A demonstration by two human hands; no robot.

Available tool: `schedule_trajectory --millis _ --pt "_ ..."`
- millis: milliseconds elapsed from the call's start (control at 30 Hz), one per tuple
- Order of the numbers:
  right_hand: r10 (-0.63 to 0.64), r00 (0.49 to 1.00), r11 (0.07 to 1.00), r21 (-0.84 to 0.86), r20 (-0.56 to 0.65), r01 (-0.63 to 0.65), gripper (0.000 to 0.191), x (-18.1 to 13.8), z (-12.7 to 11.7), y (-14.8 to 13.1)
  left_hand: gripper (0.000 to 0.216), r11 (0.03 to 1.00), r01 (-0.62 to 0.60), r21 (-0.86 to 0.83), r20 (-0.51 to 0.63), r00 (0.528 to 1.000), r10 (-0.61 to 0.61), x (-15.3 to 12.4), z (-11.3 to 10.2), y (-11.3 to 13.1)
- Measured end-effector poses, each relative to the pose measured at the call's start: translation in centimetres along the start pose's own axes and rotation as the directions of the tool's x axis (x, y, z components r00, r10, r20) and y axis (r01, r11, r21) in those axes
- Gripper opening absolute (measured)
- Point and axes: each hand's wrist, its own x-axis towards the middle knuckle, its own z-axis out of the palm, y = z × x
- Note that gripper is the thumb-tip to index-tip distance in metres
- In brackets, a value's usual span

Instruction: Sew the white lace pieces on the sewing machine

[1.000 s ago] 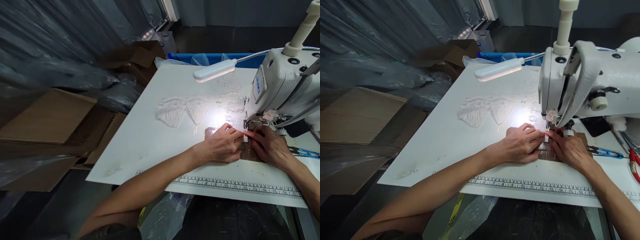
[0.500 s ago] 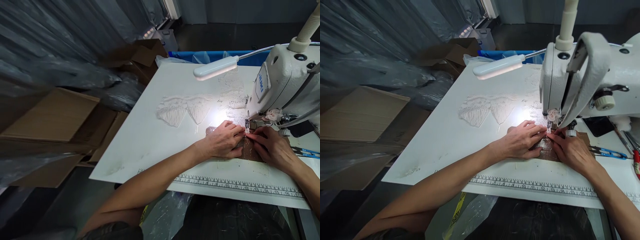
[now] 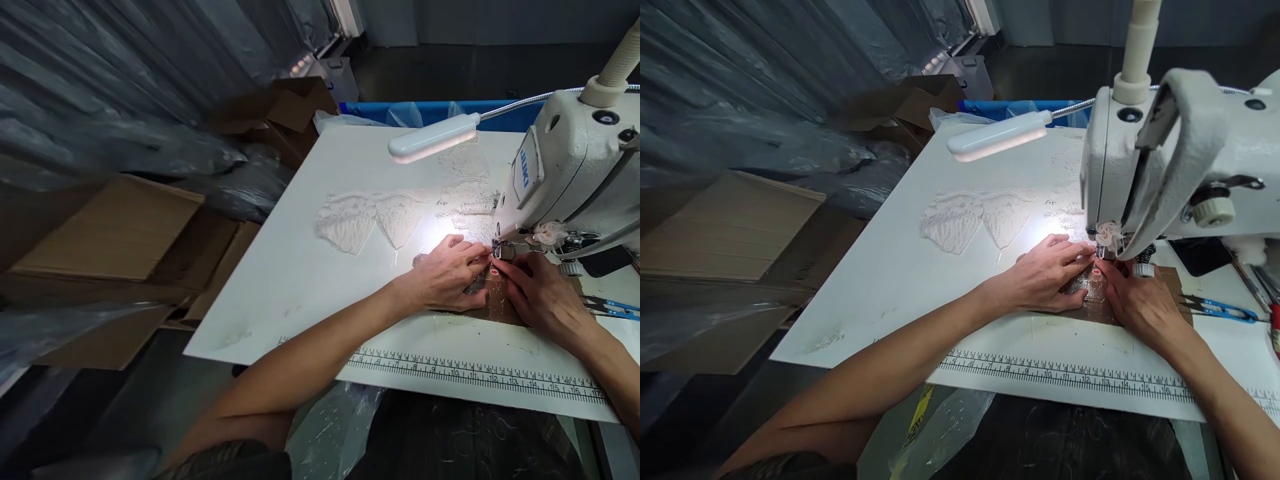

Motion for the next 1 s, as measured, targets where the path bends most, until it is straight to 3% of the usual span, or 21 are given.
schedule_trajectory --millis 200,433,600,733,1000 --pt "0.020 0.995 0.976 0.218 -0.101 0.003 0.042 -0.6 -0.9 0.7 0.052 1.000 0.023 0.018 -0.022 1.000 -0.022 0.0 0.1 0.0" --pt "0.193 0.981 0.859 0.481 0.010 -0.174 0.047 0.4 -1.8 2.3 0.059 0.999 0.038 0.005 -0.010 0.999 -0.038 0.1 0.1 -0.4" --pt "0.225 0.974 0.866 0.465 -0.029 -0.186 0.053 1.1 -1.6 2.4 0.062 0.999 0.045 -0.017 0.002 0.999 -0.045 0.2 0.1 -0.6" --pt "0.174 0.985 0.903 0.401 -0.021 -0.151 0.049 -0.2 -1.1 1.8 0.060 0.998 0.068 -0.008 0.006 0.998 -0.068 0.4 0.1 -0.7" --pt "0.100 0.991 0.960 0.269 -0.089 -0.073 0.043 -1.3 0.8 1.5 0.051 0.991 0.132 -0.009 -0.095 0.987 -0.133 0.5 0.8 -0.4"
